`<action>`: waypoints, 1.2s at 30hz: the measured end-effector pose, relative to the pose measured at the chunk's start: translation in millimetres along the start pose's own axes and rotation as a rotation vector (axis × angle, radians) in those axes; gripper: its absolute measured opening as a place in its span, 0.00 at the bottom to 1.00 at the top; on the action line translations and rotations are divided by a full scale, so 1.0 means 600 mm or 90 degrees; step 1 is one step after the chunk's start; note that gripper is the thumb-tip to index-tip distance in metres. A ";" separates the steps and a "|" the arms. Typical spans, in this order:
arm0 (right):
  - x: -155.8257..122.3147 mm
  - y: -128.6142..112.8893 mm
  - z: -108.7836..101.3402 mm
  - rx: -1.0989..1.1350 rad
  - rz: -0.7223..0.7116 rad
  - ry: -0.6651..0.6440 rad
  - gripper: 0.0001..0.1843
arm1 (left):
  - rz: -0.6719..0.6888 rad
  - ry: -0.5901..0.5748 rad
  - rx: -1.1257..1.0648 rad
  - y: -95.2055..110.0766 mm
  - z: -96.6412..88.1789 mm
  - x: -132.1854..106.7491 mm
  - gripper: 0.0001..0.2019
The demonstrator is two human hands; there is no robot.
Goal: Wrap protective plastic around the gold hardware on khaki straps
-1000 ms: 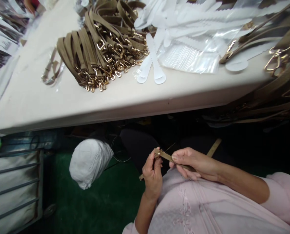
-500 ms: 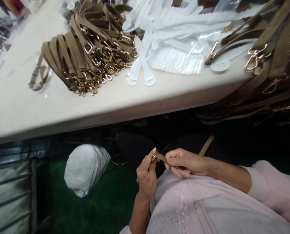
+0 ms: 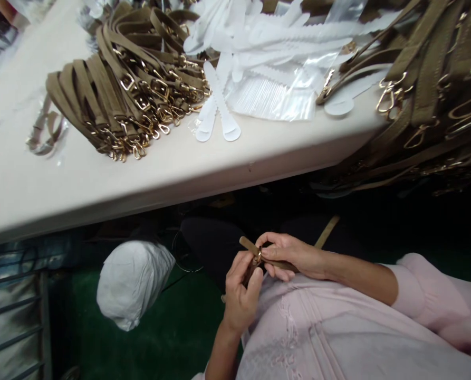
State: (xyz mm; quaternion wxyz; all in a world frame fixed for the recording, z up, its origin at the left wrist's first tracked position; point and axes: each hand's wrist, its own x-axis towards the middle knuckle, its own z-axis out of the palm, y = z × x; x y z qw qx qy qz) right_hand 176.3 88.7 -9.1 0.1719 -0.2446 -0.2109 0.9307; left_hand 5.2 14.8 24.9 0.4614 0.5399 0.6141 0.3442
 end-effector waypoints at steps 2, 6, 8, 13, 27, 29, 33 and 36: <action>-0.001 -0.002 -0.002 -0.005 0.006 -0.038 0.23 | -0.069 0.052 -0.057 0.003 0.002 0.003 0.10; -0.008 -0.008 -0.011 -0.023 0.004 -0.074 0.26 | -0.166 0.143 -0.110 -0.006 0.013 0.008 0.11; -0.017 -0.018 -0.022 -0.060 0.007 -0.075 0.25 | -0.205 0.195 -0.155 -0.014 0.017 0.008 0.13; -0.048 -0.043 -0.063 -0.508 -0.029 -0.004 0.17 | -0.214 0.348 -0.333 -0.027 0.002 0.016 0.12; -0.022 -0.055 -0.042 -0.261 0.022 -0.114 0.24 | -0.194 0.158 -0.383 -0.025 0.031 0.008 0.14; -0.018 -0.054 -0.038 -0.236 0.020 -0.132 0.24 | -0.181 0.149 -0.391 -0.023 0.033 0.008 0.13; -0.016 -0.044 -0.039 -0.297 -0.009 -0.090 0.23 | -0.182 0.200 -0.394 -0.023 0.026 0.012 0.11; -0.017 -0.035 -0.042 -0.350 -0.030 -0.042 0.22 | -0.185 0.220 -0.381 -0.028 0.022 0.014 0.10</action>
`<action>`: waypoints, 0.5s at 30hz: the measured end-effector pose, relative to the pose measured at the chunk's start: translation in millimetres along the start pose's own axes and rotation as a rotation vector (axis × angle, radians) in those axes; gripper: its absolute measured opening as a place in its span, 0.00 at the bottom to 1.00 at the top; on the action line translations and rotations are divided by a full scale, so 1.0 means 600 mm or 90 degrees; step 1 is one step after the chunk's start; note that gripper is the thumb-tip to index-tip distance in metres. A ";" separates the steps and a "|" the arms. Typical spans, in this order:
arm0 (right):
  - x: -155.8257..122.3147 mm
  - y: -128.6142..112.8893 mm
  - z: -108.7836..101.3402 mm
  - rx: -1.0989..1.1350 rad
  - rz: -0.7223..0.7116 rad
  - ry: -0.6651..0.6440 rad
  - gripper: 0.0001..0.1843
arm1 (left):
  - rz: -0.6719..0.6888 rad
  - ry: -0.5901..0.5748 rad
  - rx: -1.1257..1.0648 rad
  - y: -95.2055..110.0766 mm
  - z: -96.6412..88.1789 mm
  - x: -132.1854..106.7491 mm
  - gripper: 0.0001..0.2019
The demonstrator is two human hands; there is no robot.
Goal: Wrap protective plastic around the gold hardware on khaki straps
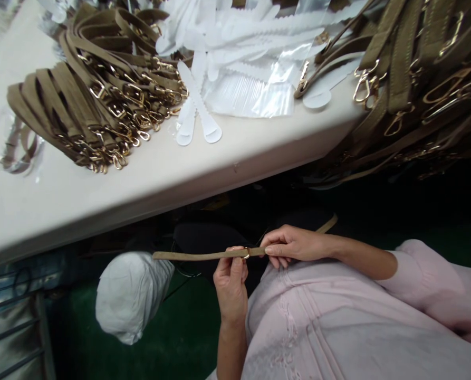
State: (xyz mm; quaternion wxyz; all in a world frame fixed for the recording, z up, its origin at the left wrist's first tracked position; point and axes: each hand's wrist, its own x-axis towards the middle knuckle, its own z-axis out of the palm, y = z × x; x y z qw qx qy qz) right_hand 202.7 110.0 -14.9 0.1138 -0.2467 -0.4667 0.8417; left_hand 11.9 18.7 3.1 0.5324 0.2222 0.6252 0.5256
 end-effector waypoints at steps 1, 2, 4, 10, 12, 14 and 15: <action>-0.001 0.002 0.001 -0.010 -0.002 0.016 0.21 | 0.003 -0.003 0.002 -0.001 -0.002 0.000 0.11; -0.002 0.004 0.002 -0.017 -0.004 0.033 0.21 | 0.005 -0.010 0.003 -0.003 -0.004 0.001 0.11; -0.003 0.005 0.005 -0.028 -0.011 0.060 0.21 | 0.007 -0.024 0.004 -0.005 -0.009 0.000 0.11; -0.007 -0.003 0.005 0.046 -0.024 0.045 0.23 | -0.013 -0.048 -0.023 -0.013 -0.027 -0.001 0.11; -0.008 -0.006 0.001 0.091 -0.018 0.021 0.25 | -0.048 -0.024 -0.066 -0.016 -0.031 -0.001 0.12; -0.011 -0.008 -0.003 0.116 -0.015 0.003 0.27 | -0.085 0.000 -0.108 -0.019 -0.031 -0.001 0.12; -0.012 -0.010 -0.005 0.127 -0.012 -0.001 0.27 | -0.101 0.007 -0.126 -0.019 -0.031 -0.001 0.12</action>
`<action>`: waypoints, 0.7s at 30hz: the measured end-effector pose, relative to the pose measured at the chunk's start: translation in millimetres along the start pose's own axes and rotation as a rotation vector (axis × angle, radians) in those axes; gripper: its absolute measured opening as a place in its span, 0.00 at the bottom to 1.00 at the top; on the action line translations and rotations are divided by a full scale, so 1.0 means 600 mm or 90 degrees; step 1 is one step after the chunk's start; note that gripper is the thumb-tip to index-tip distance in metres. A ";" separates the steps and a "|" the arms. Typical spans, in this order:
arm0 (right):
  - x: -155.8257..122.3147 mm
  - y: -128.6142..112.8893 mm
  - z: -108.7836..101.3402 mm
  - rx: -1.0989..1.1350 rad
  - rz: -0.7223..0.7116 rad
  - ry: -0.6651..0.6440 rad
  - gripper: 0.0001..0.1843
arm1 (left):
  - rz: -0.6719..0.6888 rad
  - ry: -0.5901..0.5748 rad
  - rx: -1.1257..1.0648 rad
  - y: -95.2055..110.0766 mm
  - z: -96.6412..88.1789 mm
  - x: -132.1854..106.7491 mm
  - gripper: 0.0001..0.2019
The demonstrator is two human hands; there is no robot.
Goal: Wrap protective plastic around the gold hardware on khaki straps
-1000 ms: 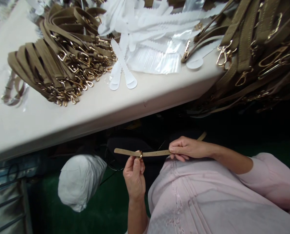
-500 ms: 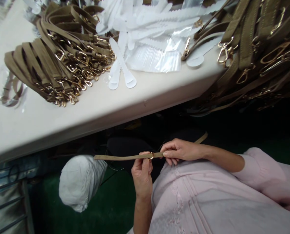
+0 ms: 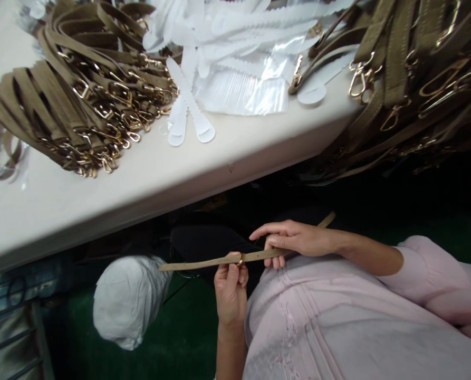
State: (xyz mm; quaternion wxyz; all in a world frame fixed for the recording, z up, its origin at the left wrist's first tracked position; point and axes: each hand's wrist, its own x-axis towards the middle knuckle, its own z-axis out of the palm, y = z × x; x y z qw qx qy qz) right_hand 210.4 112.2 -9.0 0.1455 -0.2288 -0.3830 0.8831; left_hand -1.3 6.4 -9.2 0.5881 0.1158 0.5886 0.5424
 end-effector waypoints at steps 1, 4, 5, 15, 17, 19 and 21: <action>-0.001 -0.001 -0.001 0.012 0.002 -0.002 0.26 | -0.013 0.003 -0.015 0.000 0.001 0.001 0.12; -0.005 -0.003 -0.005 0.050 0.001 -0.012 0.27 | -0.032 0.003 -0.042 0.000 0.004 0.003 0.13; -0.005 -0.003 -0.007 0.060 -0.003 -0.020 0.28 | -0.035 0.002 -0.045 0.001 0.005 0.004 0.13; 0.004 0.002 -0.004 -0.041 0.008 0.010 0.26 | 0.074 -0.045 0.089 0.004 0.006 0.003 0.10; 0.006 0.005 0.000 -0.100 0.016 0.019 0.21 | 0.122 -0.067 0.184 0.007 0.006 -0.001 0.10; 0.008 0.007 0.003 -0.130 0.016 0.013 0.18 | 0.151 -0.071 0.253 0.008 0.006 -0.005 0.10; 0.008 0.008 0.004 -0.130 0.010 0.013 0.16 | 0.173 -0.067 0.287 0.008 0.005 -0.009 0.11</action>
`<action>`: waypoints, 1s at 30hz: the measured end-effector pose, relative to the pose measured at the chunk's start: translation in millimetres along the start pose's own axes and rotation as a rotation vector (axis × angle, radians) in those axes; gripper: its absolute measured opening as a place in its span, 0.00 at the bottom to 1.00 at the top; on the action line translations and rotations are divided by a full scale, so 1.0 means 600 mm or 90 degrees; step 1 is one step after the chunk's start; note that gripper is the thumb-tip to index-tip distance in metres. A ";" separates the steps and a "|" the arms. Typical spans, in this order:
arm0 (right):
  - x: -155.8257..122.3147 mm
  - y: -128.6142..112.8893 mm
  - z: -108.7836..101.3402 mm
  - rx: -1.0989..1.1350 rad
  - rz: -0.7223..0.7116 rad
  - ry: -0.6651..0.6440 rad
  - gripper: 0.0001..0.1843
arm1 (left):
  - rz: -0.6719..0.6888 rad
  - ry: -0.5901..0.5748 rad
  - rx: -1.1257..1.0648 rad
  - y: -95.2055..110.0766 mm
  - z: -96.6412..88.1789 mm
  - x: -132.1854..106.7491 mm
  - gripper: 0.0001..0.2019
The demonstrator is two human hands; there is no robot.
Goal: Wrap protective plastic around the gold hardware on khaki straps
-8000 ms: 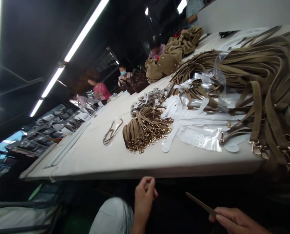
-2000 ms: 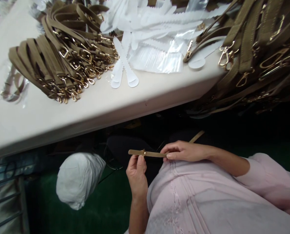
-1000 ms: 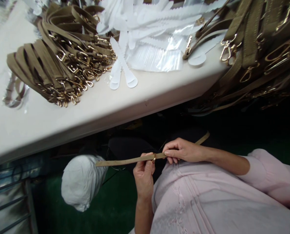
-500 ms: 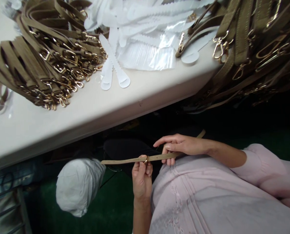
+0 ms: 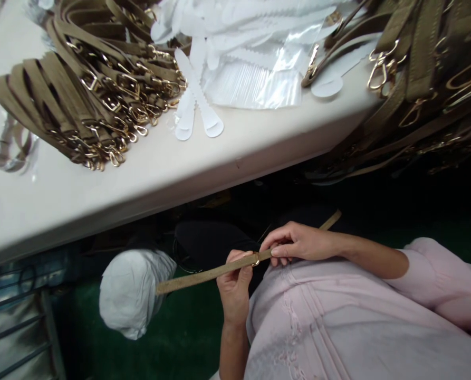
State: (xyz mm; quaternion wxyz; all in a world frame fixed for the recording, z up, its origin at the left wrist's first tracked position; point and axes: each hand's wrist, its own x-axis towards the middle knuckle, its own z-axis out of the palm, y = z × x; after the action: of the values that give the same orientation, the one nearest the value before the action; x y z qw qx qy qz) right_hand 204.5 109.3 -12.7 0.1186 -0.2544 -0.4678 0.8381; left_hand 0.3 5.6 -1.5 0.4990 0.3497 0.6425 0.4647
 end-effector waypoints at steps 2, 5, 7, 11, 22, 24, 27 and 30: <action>-0.001 0.001 0.000 0.017 0.000 0.006 0.16 | 0.014 -0.001 0.015 -0.002 0.000 -0.004 0.11; -0.003 0.003 -0.001 0.032 0.009 0.007 0.15 | 0.032 -0.002 0.016 -0.004 0.000 -0.009 0.10; -0.003 0.002 0.000 0.017 0.009 0.008 0.16 | 0.043 0.001 0.015 -0.002 0.001 -0.011 0.09; -0.003 -0.007 0.010 -0.156 -0.118 0.096 0.16 | 0.111 0.009 0.103 0.017 0.008 -0.009 0.06; -0.010 -0.017 0.048 -0.242 -0.178 0.343 0.14 | 0.377 0.016 0.460 0.039 0.059 0.001 0.15; -0.010 -0.012 0.039 -0.054 -0.094 0.339 0.17 | 0.369 0.018 0.460 0.044 0.063 0.001 0.14; -0.013 -0.007 0.026 0.169 -0.011 0.301 0.23 | 0.362 0.020 0.454 0.047 0.061 0.003 0.12; -0.017 -0.004 0.022 0.231 0.012 0.280 0.23 | 0.368 -0.020 0.425 0.044 0.054 0.003 0.10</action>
State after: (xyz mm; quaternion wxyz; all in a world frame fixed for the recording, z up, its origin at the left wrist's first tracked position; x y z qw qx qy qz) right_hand 205.9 96.9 -1.6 0.2529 -0.4092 -0.2706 0.8339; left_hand 30.5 24.0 20.7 0.2181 0.6642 0.6256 0.3463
